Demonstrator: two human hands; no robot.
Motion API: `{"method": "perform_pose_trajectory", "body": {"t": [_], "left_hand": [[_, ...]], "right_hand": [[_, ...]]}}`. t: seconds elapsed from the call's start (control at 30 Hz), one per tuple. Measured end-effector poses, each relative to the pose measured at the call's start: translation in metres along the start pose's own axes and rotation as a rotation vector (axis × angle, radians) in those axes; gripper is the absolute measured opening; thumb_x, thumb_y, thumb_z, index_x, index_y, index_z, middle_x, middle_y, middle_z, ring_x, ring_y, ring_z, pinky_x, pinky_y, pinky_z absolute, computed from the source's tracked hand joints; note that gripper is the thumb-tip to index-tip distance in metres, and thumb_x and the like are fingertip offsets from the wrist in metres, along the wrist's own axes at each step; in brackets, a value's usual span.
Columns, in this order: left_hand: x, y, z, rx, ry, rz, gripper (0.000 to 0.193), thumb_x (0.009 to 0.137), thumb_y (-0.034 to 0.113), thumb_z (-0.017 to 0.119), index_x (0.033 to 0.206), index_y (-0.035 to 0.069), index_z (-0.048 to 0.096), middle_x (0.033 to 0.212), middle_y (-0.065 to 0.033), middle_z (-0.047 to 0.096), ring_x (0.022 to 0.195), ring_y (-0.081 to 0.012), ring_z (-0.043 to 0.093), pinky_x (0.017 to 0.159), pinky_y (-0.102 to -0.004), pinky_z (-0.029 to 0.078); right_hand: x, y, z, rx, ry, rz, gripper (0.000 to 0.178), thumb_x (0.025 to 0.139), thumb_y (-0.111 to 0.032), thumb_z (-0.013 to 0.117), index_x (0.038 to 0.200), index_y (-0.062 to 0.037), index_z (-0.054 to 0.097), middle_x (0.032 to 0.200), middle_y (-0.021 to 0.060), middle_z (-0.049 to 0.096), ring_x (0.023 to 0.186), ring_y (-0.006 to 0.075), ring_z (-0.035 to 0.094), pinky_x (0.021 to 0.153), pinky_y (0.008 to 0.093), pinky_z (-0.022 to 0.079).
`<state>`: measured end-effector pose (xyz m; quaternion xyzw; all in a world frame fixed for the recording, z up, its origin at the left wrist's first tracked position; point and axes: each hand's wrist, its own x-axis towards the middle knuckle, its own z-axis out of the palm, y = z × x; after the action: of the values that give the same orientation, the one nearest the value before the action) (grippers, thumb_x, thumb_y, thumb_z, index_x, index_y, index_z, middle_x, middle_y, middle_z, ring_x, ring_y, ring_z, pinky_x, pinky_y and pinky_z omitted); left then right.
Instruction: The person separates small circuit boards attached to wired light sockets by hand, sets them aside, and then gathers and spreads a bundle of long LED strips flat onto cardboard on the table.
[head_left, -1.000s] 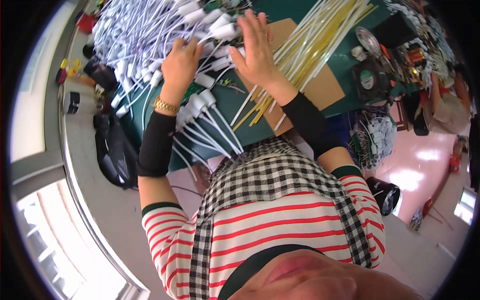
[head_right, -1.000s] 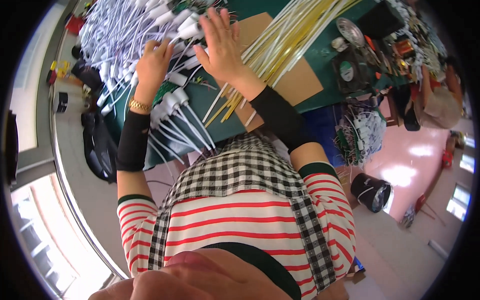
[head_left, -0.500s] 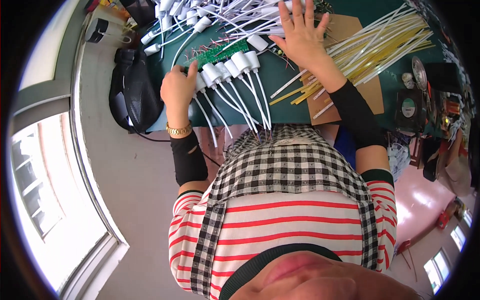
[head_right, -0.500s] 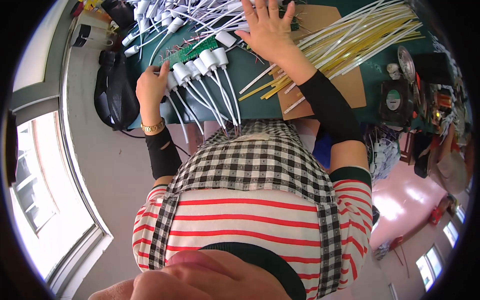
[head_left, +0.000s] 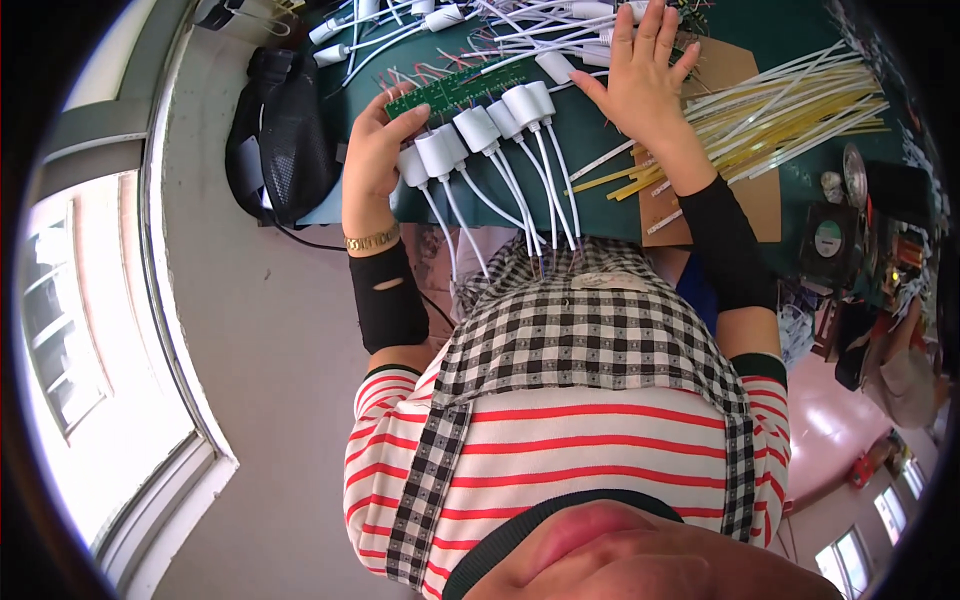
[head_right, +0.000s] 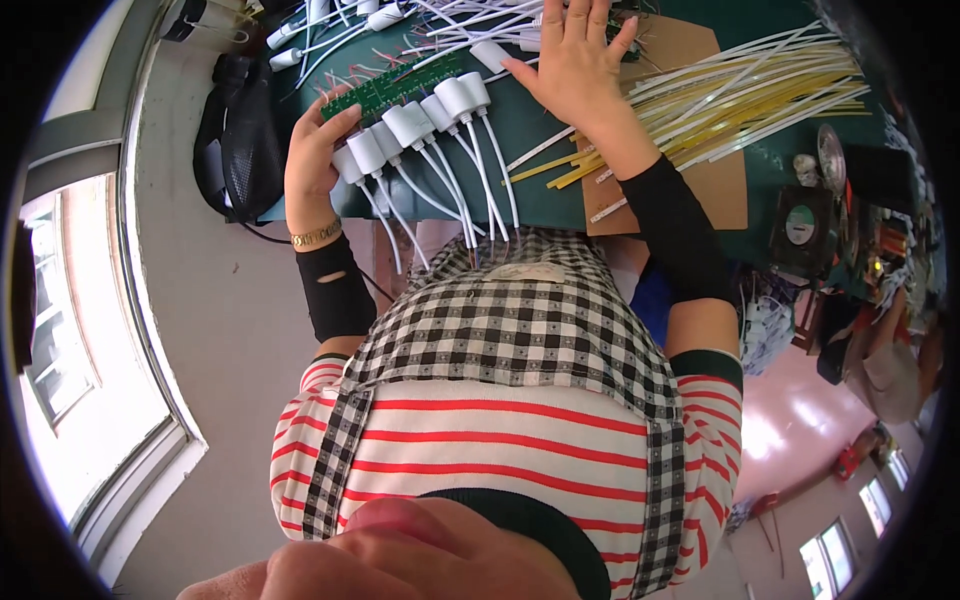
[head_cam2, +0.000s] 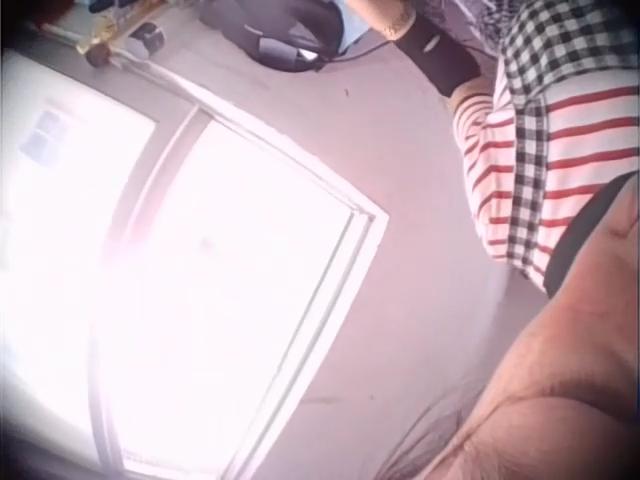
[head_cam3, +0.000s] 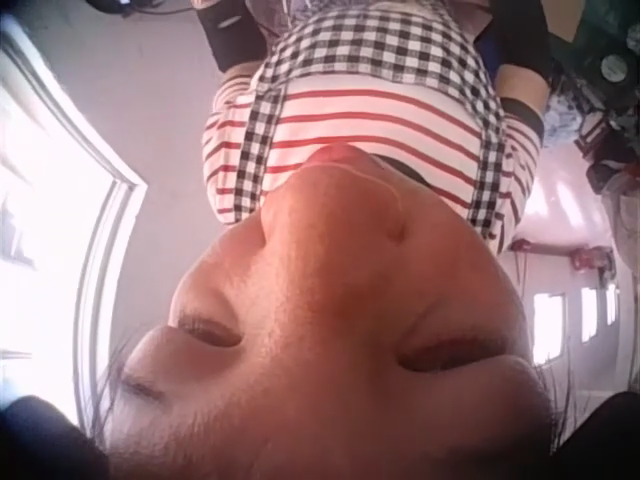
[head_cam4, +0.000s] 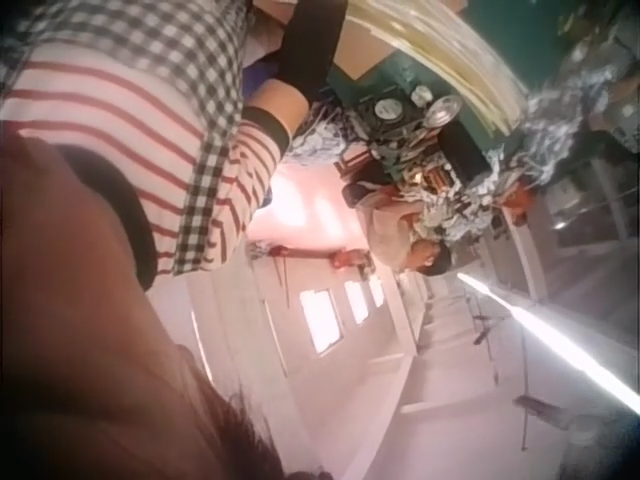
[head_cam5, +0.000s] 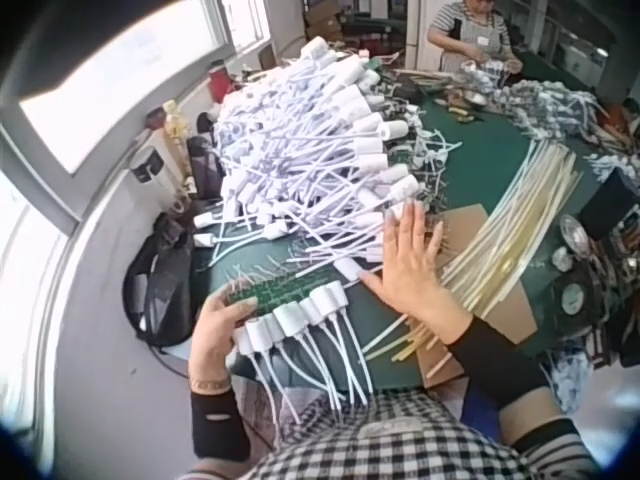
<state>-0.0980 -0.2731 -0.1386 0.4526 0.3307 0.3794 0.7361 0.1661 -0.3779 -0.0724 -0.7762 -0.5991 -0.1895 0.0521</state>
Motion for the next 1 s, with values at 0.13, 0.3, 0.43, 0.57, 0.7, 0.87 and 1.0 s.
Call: {"method": "perform_pose_trajectory", "body": {"t": [0.13,0.3,0.43,0.57,0.7,0.87,1.0], "left_hand": [[-0.027,0.01,-0.009,-0.051,0.033,0.036,0.021,0.089,0.01,0.055,0.105,-0.004,0.059,0.093,-0.0066,0.065,0.082,-0.0124,0.061,0.073,-0.0256,0.049],[-0.066,0.034,-0.021,0.296,0.282,0.331,0.03,0.097,0.023,0.045,0.096,-0.003,0.06,0.089,-0.0043,0.062,0.08,-0.0093,0.055,0.074,-0.0223,0.043],[-0.109,0.061,-0.049,0.094,0.324,0.473,0.032,0.094,0.026,0.052,0.094,-0.005,0.058,0.089,-0.0095,0.06,0.077,-0.0165,0.058,0.07,-0.0285,0.049],[-0.116,0.063,-0.063,0.003,0.241,0.564,0.033,0.088,0.031,0.062,0.084,-0.001,0.053,0.081,-0.0122,0.059,0.072,-0.0221,0.059,0.067,-0.0313,0.05],[-0.092,0.055,-0.05,-0.092,0.07,0.468,0.048,0.063,0.034,0.084,0.078,0.002,0.051,0.08,-0.0103,0.059,0.076,-0.0232,0.059,0.073,-0.036,0.049],[-0.066,0.059,-0.008,-0.18,-0.117,0.322,0.042,0.063,0.019,0.084,0.085,0.0,0.053,0.084,-0.01,0.062,0.075,-0.0193,0.061,0.069,-0.0324,0.053],[-0.043,0.055,0.033,-0.17,-0.191,0.122,0.05,0.068,0.009,0.079,0.11,-0.009,0.057,0.097,-0.0154,0.065,0.083,-0.0211,0.065,0.076,-0.0323,0.055]], "right_hand": [[0.0,0.007,0.06,0.588,0.634,-0.306,0.102,0.07,-0.05,0.069,0.136,0.0108,0.022,0.144,0.0312,0.014,0.135,0.0445,0.015,0.102,0.0619,0.018],[-0.009,0.009,0.043,0.105,0.331,-0.293,0.074,0.082,-0.035,0.061,0.145,-0.0259,0.023,0.152,0.0048,0.011,0.138,0.0344,0.007,0.094,0.0679,0.018],[0.002,0.02,0.044,-0.05,0.186,-0.404,0.068,0.085,-0.015,0.056,0.143,-0.0351,0.026,0.152,0.0043,0.012,0.138,0.0339,0.007,0.097,0.0655,0.021],[0.004,0.026,0.042,-0.115,0.191,-0.437,0.067,0.084,-0.009,0.055,0.14,-0.0375,0.032,0.152,0.0051,0.013,0.139,0.0323,0.01,0.098,0.066,0.019],[-0.005,0.021,0.02,-0.06,0.108,-0.356,0.061,0.084,-0.012,0.056,0.139,-0.0316,0.036,0.152,0.0089,0.013,0.139,0.0319,0.014,0.103,0.0593,0.019],[-0.02,-0.008,-0.042,1.054,0.056,-0.534,0.055,0.088,-0.039,0.056,0.132,-0.009,0.045,0.136,0.015,0.04,0.126,0.0271,0.037,0.1,0.0363,0.031],[-0.031,-0.031,-0.062,1.868,-0.46,-0.214,0.044,0.094,-0.034,0.051,0.125,-0.0032,0.05,0.109,0.0083,0.059,0.095,0.0123,0.058,0.081,0.0241,0.045]]}}
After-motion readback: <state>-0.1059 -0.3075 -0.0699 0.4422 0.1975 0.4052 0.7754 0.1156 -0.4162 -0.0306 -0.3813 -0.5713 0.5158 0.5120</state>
